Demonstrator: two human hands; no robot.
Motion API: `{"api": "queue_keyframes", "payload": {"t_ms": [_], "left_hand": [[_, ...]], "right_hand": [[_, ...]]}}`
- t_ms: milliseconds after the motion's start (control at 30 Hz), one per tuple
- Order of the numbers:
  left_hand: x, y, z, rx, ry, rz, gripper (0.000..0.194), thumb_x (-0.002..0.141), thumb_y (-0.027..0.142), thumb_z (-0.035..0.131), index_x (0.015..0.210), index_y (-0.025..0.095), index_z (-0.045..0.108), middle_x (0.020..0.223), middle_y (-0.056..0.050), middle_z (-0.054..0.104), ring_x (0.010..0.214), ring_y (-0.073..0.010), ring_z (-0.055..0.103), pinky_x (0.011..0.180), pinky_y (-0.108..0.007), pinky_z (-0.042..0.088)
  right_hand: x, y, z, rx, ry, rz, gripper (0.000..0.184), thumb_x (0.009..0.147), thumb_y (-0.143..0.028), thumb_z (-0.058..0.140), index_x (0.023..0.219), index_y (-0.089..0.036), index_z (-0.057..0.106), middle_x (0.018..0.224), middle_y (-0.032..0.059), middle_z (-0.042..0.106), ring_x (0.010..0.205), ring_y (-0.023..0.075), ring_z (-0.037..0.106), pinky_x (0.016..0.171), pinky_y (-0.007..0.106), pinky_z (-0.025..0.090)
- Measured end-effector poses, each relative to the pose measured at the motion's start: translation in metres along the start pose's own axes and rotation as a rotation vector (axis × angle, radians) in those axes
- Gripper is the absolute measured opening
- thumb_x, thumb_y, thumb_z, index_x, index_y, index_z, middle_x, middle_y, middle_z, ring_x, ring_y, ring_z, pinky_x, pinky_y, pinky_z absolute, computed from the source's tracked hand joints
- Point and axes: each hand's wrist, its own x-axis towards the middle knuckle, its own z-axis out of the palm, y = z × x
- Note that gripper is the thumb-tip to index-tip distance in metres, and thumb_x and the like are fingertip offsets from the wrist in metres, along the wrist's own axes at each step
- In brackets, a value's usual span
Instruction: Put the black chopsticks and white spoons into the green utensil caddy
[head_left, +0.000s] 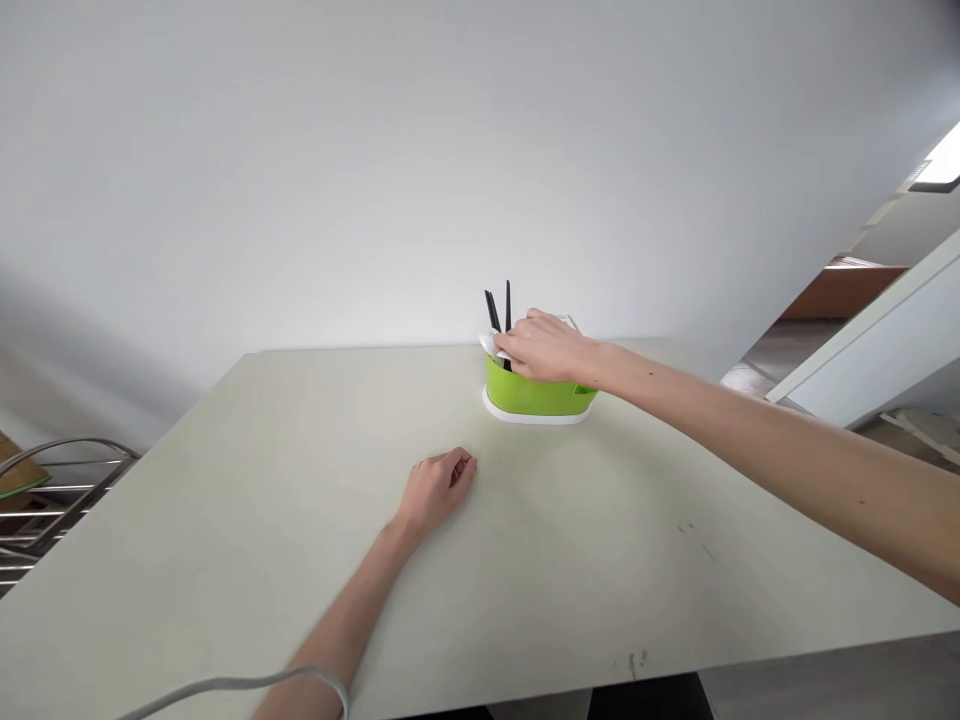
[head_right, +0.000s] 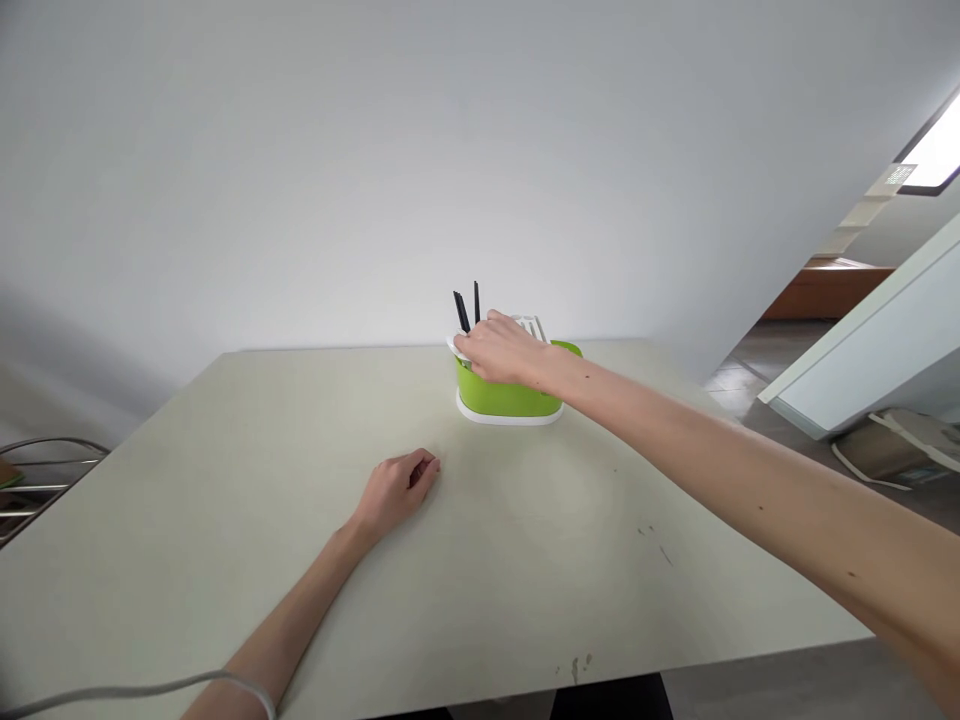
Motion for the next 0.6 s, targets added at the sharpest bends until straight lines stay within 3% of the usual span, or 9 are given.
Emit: {"api": "queue_keyframes", "payload": {"t_ms": [100, 233, 367, 433, 600], "left_hand": [[0.0, 0.0, 0.0, -0.007, 0.0, 0.002, 0.033, 0.105, 0.042, 0.04, 0.086, 0.023, 0.059, 0.073, 0.0, 0.065, 0.06, -0.0155, 0.05, 0.062, -0.029, 0.034], [0.0, 0.0, 0.001, -0.015, 0.009, 0.01, 0.033, 0.104, 0.042, 0.04, 0.086, 0.023, 0.059, 0.071, 0.0, 0.064, 0.059, -0.015, 0.048, 0.062, -0.028, 0.034], [0.001, 0.0, 0.002, -0.02, 0.011, 0.01, 0.032, 0.104, 0.041, 0.041, 0.085, 0.023, 0.059, 0.072, 0.0, 0.064, 0.059, -0.015, 0.048, 0.062, -0.028, 0.033], [0.001, 0.0, 0.002, -0.021, 0.005, 0.004, 0.032, 0.104, 0.041, 0.041, 0.085, 0.023, 0.059, 0.072, 0.0, 0.064, 0.059, -0.0152, 0.048, 0.063, -0.029, 0.033], [0.001, 0.0, 0.002, -0.017, 0.001, 0.0, 0.031, 0.104, 0.041, 0.041, 0.085, 0.023, 0.058, 0.072, 0.0, 0.065, 0.06, -0.0156, 0.049, 0.063, -0.029, 0.034]], "right_hand": [[0.002, -0.005, 0.009, 0.006, 0.002, -0.026, 0.028, 0.096, -0.014, 0.051, 0.119, -0.013, 0.067, 0.087, 0.0145, 0.077, 0.078, 0.0284, 0.068, 0.082, 0.037, 0.034], [0.0, -0.005, 0.014, 0.028, -0.008, -0.061, 0.029, 0.1, -0.03, 0.054, 0.12, -0.014, 0.067, 0.088, 0.0154, 0.076, 0.083, 0.0306, 0.069, 0.08, 0.037, 0.036], [-0.003, -0.001, 0.005, 0.119, -0.041, -0.055, 0.041, 0.1, -0.052, 0.054, 0.119, -0.017, 0.067, 0.085, 0.0123, 0.075, 0.082, 0.0306, 0.068, 0.077, 0.036, 0.037], [-0.002, 0.003, -0.002, 0.217, -0.036, 0.026, 0.049, 0.102, -0.061, 0.05, 0.122, -0.019, 0.066, 0.087, 0.0103, 0.076, 0.08, 0.0293, 0.068, 0.074, 0.035, 0.038], [0.011, 0.007, -0.007, 0.322, 0.033, 0.271, 0.036, 0.108, -0.042, 0.041, 0.121, -0.02, 0.066, 0.114, 0.0131, 0.075, 0.092, 0.0273, 0.069, 0.072, 0.033, 0.04]]}}
